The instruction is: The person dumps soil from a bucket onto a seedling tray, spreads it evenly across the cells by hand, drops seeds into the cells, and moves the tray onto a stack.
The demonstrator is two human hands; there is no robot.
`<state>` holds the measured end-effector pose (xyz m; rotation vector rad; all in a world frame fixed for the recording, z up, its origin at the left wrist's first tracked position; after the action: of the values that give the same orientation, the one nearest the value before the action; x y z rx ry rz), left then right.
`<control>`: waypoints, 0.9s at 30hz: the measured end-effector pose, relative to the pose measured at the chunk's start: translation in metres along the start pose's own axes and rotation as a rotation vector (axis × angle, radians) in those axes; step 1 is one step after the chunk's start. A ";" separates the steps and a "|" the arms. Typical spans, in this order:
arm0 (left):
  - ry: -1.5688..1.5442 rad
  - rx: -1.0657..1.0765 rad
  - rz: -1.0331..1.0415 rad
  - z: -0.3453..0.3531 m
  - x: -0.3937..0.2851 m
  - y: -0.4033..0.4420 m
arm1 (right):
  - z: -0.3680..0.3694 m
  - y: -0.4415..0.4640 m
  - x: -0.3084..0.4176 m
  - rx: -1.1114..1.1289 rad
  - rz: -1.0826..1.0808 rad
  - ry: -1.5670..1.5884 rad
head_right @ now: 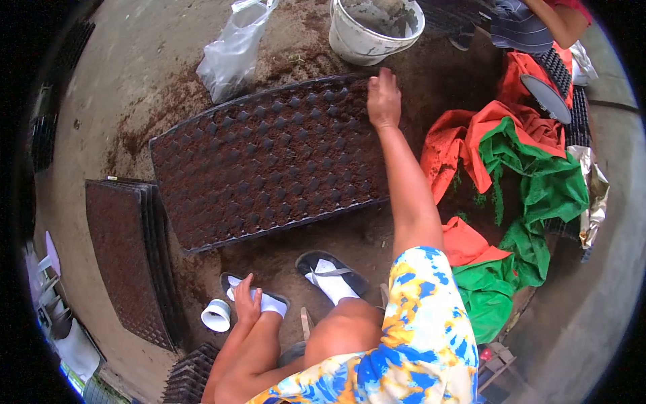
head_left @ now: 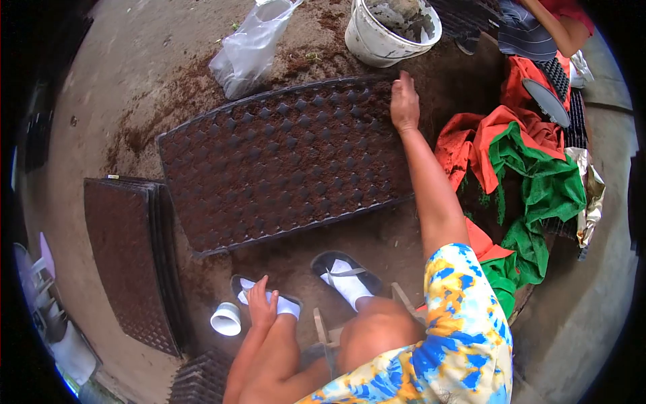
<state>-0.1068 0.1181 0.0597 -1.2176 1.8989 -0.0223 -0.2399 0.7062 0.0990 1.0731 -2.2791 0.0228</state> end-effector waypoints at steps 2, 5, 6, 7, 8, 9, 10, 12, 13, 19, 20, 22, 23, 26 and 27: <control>-0.031 0.005 -0.008 0.001 0.002 0.000 | 0.010 -0.002 0.028 0.019 -0.221 -0.122; -0.005 0.017 -0.009 0.001 0.001 0.001 | -0.001 0.006 0.028 0.054 -0.200 -0.067; -0.017 0.012 -0.005 0.000 0.002 0.001 | -0.010 0.013 0.016 0.066 -0.135 -0.066; -0.028 0.004 0.000 0.001 0.004 0.000 | -0.009 0.019 -0.016 0.100 0.067 -0.156; -0.040 0.000 0.002 0.001 0.005 -0.001 | -0.001 0.015 -0.037 0.013 0.188 -0.265; -0.045 -0.003 0.006 0.001 0.004 -0.001 | 0.005 0.014 -0.028 0.045 0.113 -0.327; -0.048 -0.006 0.007 0.000 0.004 -0.001 | 0.014 0.013 -0.012 0.079 0.037 -0.386; -0.058 -0.011 -0.006 -0.002 0.002 -0.001 | 0.040 0.009 0.025 0.133 -0.038 -0.370; -0.066 -0.012 -0.018 -0.004 0.000 0.000 | 0.052 0.005 0.051 0.155 -0.126 -0.376; -0.084 -0.026 -0.031 -0.005 -0.001 0.000 | 0.064 0.000 0.116 0.391 -0.237 -0.190; -0.080 -0.033 -0.019 -0.005 0.000 -0.001 | 0.054 0.011 0.099 0.368 -0.138 -0.175; -0.090 -0.028 -0.001 -0.005 0.002 -0.003 | 0.049 0.014 0.046 0.241 0.021 -0.387; -0.102 -0.029 0.006 -0.006 0.003 -0.003 | 0.048 0.014 0.047 0.215 -0.005 -0.408; -0.102 -0.018 0.011 -0.006 0.001 -0.003 | 0.088 0.008 0.111 0.272 -0.192 -0.399; -0.095 -0.018 0.012 -0.006 0.001 -0.001 | 0.103 0.002 0.143 0.307 -0.222 -0.362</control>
<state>-0.1100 0.1142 0.0630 -1.1982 1.8275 0.0584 -0.3642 0.5810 0.0924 1.5968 -2.5132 0.0976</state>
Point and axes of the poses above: each hand's wrist, its own y-axis towards the middle knuckle, its own z-axis out of the palm, x = y × z, the point moved 7 cm from there along y, towards the middle knuckle, and after that the axes turned 1 degree about -y, right-handed, at the moved point
